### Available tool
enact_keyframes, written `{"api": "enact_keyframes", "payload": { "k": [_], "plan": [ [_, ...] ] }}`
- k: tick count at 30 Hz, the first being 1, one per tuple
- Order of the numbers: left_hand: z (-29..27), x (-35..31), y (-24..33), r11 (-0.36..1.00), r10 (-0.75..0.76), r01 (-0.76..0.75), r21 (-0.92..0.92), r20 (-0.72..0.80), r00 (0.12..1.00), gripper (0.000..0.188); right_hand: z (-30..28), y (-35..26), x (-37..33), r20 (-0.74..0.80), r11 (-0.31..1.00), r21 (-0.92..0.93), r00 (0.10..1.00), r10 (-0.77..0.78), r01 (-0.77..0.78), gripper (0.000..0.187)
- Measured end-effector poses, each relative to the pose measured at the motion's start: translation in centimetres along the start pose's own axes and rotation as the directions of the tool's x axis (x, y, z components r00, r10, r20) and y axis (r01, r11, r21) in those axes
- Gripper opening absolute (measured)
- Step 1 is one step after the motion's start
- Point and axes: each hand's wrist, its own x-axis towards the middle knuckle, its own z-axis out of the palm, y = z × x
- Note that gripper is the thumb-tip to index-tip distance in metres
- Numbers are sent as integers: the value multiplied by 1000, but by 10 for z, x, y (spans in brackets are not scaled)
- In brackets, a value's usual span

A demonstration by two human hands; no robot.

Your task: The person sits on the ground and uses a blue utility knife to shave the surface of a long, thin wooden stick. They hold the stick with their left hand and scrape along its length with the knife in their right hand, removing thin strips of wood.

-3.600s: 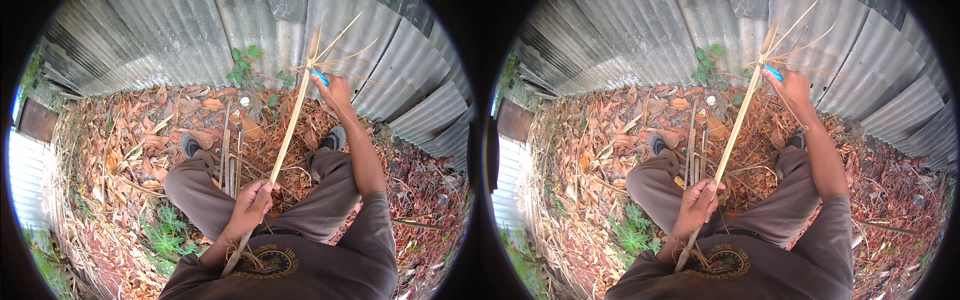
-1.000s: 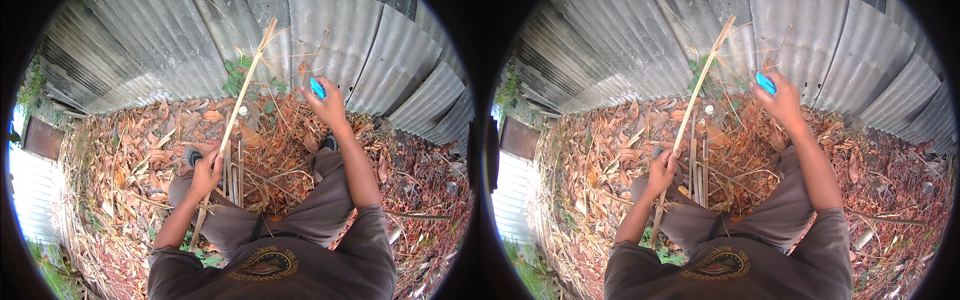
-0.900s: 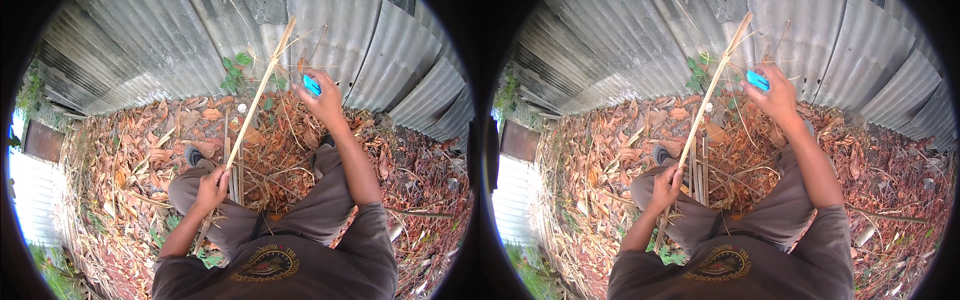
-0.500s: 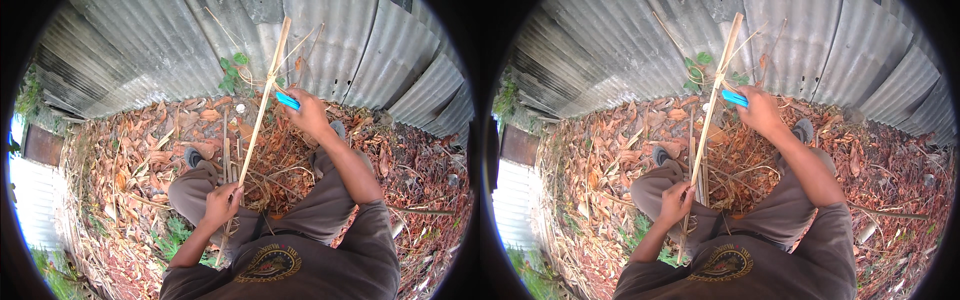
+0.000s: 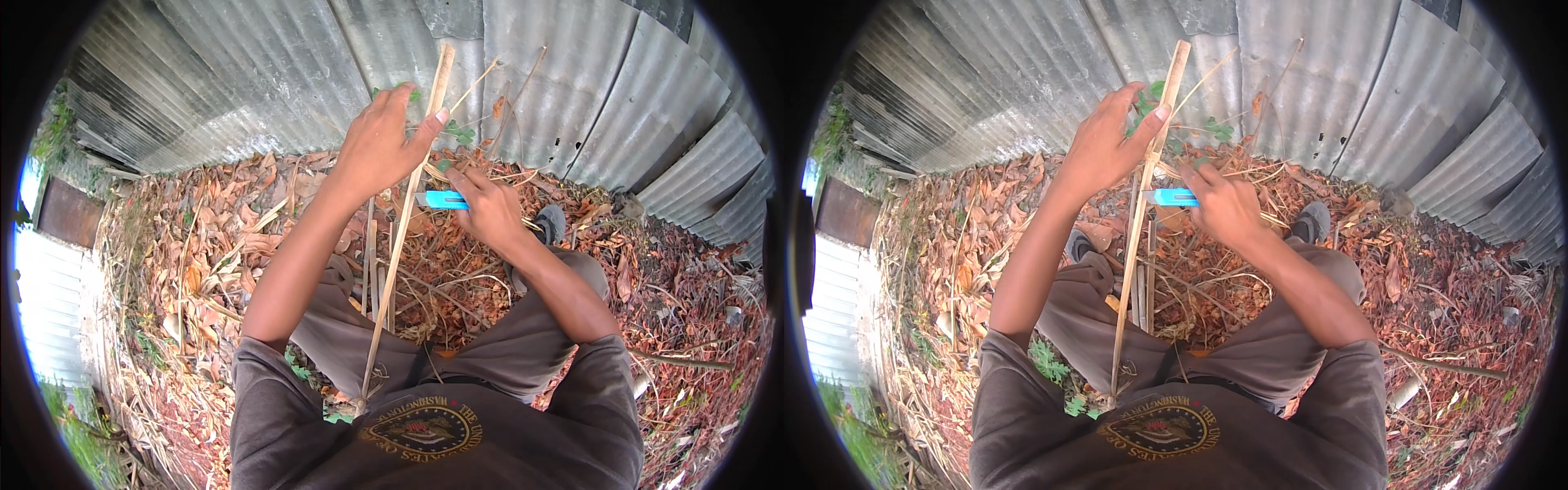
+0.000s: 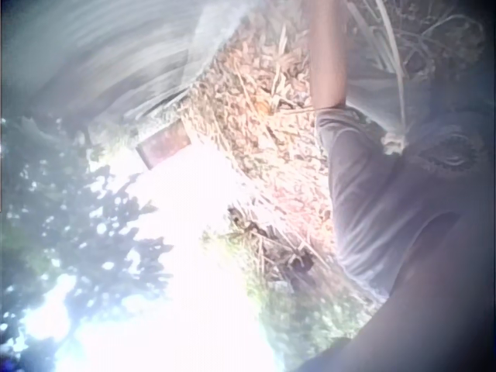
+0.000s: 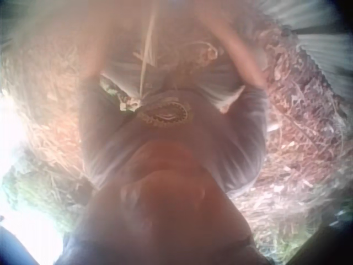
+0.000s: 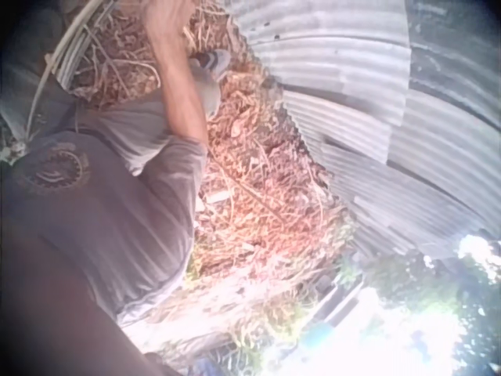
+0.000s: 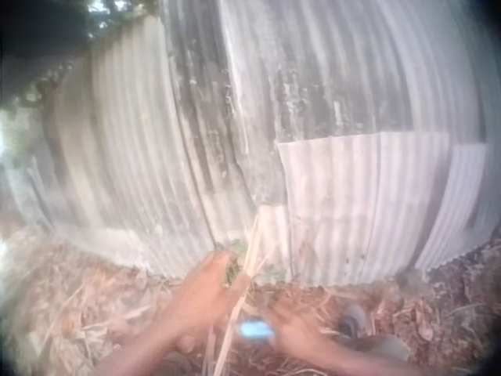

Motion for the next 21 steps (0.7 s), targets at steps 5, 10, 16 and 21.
{"api": "enact_keyframes", "payload": {
  "k": [5, 10, 16, 21],
  "plan": [
    [20, 14, -8, 914, -377, 406, -18, 338, 863, 44, -7, -1, -1, -21, 1000, -28, 1000, -9, 8, 55],
    [35, -17, -41, 715, -310, 455, -531, 342, 887, 33, -4, -3, -5, 55, 1000, -28, 998, 5, -4, 58],
    [30, -61, -29, 357, -468, 535, -765, 350, 812, 30, -6, 3, -7, 54, 998, -14, 997, 56, -55, 56],
    [60, -99, -18, -65, -440, 517, -853, 490, 753, 43, 1, 8, -15, 70, 997, 18, 995, 75, -77, 53]
  ]
}}
